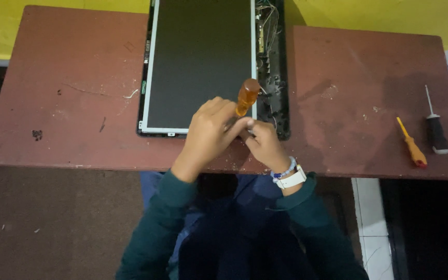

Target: Disassembling a monitor or laptop by prying off the back panel and front bezel using a screwdriver.

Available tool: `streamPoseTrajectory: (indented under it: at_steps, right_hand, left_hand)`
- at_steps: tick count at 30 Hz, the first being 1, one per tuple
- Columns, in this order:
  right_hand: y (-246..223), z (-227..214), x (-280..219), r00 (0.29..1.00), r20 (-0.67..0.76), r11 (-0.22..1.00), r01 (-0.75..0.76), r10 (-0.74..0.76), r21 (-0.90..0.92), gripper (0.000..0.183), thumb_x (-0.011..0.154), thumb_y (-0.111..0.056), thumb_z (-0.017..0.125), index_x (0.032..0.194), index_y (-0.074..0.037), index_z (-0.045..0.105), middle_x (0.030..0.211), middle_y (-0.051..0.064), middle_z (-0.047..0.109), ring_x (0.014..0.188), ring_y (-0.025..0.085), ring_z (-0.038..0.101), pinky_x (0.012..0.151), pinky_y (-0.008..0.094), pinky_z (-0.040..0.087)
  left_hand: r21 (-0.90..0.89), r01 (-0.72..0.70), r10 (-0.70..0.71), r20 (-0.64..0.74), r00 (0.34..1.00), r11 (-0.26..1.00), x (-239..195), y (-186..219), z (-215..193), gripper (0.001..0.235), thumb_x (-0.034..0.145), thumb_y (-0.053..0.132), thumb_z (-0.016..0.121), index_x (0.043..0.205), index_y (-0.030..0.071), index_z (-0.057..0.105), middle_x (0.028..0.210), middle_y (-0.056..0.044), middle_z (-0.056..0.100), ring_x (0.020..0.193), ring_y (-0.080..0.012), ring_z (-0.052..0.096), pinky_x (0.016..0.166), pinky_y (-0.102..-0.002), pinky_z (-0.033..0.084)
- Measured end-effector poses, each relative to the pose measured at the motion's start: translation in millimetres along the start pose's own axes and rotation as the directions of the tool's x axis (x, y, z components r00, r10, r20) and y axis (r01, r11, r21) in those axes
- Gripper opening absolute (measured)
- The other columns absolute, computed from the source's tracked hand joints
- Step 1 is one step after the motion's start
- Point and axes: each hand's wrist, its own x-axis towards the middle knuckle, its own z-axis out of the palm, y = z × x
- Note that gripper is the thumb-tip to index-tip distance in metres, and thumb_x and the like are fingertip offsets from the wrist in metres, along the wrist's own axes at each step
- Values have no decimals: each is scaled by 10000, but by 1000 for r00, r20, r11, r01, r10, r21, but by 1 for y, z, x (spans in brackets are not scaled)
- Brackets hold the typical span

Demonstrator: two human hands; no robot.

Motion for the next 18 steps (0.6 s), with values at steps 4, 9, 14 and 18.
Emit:
streamPoseTrajectory:
  at_steps: [4,9,14,18]
  right_hand:
    - [-30,-3,17,998,58,979,-6,-6,204,205,1003,-116,550,1070,-23,720,860,153,738,870,348,712,727,423,557]
    - [5,2,2,997,72,990,-31,21,137,135,973,-94,610,981,-24,725,780,155,719,765,265,686,671,404,527]
    - [0,4,-4,998,-9,996,-67,66,-54,160,902,-191,729,962,-43,735,802,133,738,773,341,709,683,392,559]
    - [4,9,-7,995,-92,987,-51,38,-152,188,939,-173,682,912,11,708,728,184,688,711,394,671,626,428,535]
  left_hand:
    - [-420,219,-145,201,969,881,9,23,-34,571,986,123,599,1491,25,353,1505,-221,420,1331,-468,434,1068,-577,402]
    - [-579,204,-187,91,978,790,27,28,-24,402,904,121,686,1276,76,541,1009,-96,707,902,-223,718,862,-372,552]
    - [-267,198,-239,-130,962,943,21,10,6,424,754,298,863,880,71,527,650,-56,627,565,-219,652,591,-319,531]
    - [-385,247,-270,-6,963,889,23,21,-6,439,777,254,835,1016,71,515,772,-102,654,681,-260,659,668,-378,529]
